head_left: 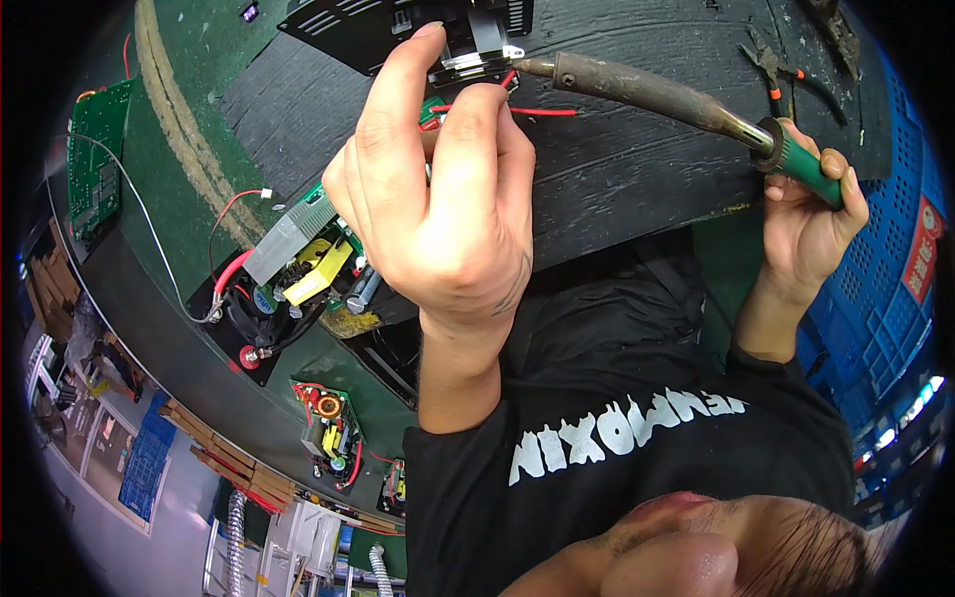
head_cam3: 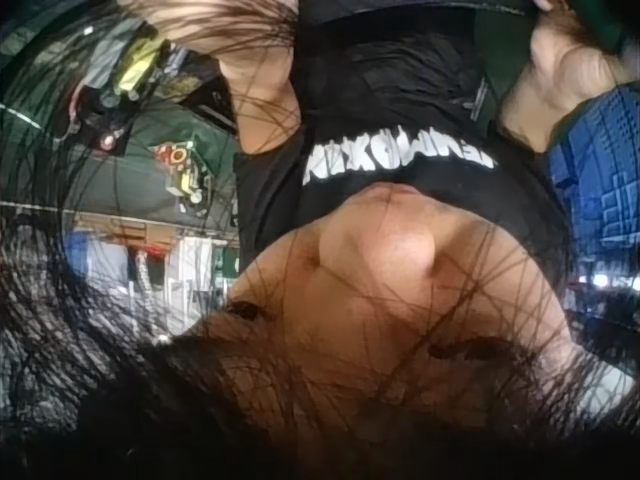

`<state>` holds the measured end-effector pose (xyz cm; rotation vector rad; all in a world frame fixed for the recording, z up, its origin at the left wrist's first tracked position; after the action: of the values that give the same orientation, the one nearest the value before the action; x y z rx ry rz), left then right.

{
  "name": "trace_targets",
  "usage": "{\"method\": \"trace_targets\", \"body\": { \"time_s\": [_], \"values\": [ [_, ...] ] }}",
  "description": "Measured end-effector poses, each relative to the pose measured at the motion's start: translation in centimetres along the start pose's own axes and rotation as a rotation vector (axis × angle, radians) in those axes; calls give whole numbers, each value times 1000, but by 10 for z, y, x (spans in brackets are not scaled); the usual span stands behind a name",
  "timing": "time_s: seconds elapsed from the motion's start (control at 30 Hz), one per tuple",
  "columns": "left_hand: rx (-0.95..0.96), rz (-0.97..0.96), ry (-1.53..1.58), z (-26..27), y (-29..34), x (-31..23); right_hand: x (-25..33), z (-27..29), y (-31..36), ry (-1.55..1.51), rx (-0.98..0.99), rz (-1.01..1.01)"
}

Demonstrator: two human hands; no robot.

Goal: Soldering wires and small components onto circuit boards using a soldering iron.

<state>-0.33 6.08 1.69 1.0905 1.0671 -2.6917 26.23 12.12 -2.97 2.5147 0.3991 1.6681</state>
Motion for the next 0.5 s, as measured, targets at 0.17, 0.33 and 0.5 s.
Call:
{"method": "trace_targets", "body": {
  "time_s": [0.17,0.33,0.5],
  "values": [
    [-3,5,-2,0,0,-1,1,2,0,3,6,4],
    [-8,12,-2,-1,1,0,0,7,2,15,-29,-8],
    [-10,-4,-10,1,1,0,0,5,2,12,-21,-4]
  ]
}}
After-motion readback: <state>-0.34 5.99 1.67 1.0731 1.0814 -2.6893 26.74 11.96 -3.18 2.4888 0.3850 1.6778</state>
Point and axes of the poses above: each hand's wrist, its own y-axis away from the middle knuckle, its own z-axis out of the back of the hand, x = y × z, the point moved 5 cm from there along -y, towards the middle knuckle, and after that the axes turned 15 degrees about y, right-handed, at the moved point
